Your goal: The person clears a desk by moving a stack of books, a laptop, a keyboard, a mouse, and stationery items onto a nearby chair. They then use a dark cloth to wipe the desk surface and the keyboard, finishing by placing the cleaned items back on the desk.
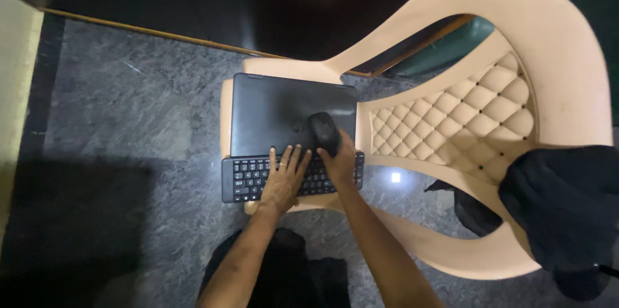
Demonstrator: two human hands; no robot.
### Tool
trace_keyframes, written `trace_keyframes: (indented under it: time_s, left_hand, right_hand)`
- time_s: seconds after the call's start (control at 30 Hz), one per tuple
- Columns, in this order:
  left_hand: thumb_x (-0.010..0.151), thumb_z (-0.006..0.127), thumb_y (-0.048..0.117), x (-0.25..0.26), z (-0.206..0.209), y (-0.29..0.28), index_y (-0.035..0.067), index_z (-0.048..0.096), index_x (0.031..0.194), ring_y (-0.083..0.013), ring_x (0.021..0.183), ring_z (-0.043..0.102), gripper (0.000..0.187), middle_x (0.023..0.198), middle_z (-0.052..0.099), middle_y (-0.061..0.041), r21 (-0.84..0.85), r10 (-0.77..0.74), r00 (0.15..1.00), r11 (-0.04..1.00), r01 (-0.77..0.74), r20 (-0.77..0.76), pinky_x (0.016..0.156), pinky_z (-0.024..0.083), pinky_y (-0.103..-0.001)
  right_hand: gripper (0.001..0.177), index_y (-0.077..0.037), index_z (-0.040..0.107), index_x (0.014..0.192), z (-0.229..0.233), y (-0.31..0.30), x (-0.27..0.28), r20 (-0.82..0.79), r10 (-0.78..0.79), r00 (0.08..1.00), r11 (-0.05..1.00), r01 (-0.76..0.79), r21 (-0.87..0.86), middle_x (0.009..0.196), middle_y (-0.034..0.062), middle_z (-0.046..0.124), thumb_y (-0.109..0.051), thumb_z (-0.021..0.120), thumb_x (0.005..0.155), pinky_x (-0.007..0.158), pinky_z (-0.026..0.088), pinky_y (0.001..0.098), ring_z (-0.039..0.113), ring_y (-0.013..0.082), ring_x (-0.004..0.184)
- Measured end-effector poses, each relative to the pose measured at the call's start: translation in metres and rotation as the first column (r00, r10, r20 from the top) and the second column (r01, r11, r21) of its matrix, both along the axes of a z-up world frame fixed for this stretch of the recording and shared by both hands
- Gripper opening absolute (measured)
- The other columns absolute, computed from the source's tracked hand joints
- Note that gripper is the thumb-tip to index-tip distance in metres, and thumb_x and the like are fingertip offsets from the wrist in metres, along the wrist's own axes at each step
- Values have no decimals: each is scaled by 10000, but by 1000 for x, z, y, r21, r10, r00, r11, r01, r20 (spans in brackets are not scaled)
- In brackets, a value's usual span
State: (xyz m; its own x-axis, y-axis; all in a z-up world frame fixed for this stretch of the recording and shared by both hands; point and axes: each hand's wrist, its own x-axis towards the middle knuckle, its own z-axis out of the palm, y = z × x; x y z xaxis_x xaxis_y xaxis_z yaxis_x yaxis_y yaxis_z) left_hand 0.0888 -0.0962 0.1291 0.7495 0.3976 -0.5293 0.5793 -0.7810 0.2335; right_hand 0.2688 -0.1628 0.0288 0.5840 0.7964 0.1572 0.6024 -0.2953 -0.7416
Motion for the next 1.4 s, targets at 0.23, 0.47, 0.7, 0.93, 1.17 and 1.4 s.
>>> trace_keyframes:
  time_s: [0.23,0.47,0.7,0.93,1.17,1.4]
  left_hand:
    - [768,783,198,-22,34,-27,60,346,1521,-373,1485,263,881,1583,334,-188,128,339,887,910,-394,313,1190,154,-613]
    - [893,629,140,-74,156,-67,55,696,1153,-364,1184,576,281,1241,658,-151,-137,508,526,796,-590,682,1036,433,-479]
    - [754,648,136,-158,287,-92,19,690,1023,-407,1078,592,296,1111,657,-180,-128,490,334,694,-709,805,912,471,-487]
    - [870,627,57,-268,359,-112,77,694,998,-380,1045,602,146,1099,657,-142,-70,475,190,476,-877,859,913,476,-488]
    - [837,638,45,-389,381,-139,82,689,1018,-381,1024,611,192,1086,652,-131,-34,482,107,275,-961,870,901,483,-483]
    - [839,679,69,-500,362,-111,79,661,1081,-369,1067,601,243,1125,631,-121,78,568,209,246,-966,796,920,488,-484]
  right_hand:
    - [473,-6,581,1340,85,-35,-64,107,106,989,993,-111,47,1274,224,629,-88,743,903,1041,439,457,586,398,1186]
    - [314,-29,618,1290,200,-60,-144,-313,161,936,987,-145,75,1222,150,652,-76,610,980,976,497,381,635,273,1128]
    - [324,-72,641,1241,320,-59,-214,-435,371,820,928,-348,134,1129,104,696,-84,605,920,808,538,341,675,224,951]
    - [272,-65,654,1223,414,-31,-319,-249,705,664,709,-664,238,1068,129,695,-83,622,953,869,533,348,670,234,982]
    - [329,-82,652,1251,439,-13,-437,-234,881,410,456,-868,196,1153,126,647,-72,656,923,849,565,350,663,249,1025]
    - [674,-135,543,1406,413,54,-550,-61,933,354,358,-929,93,1294,182,546,-88,792,782,981,530,415,605,332,1125]
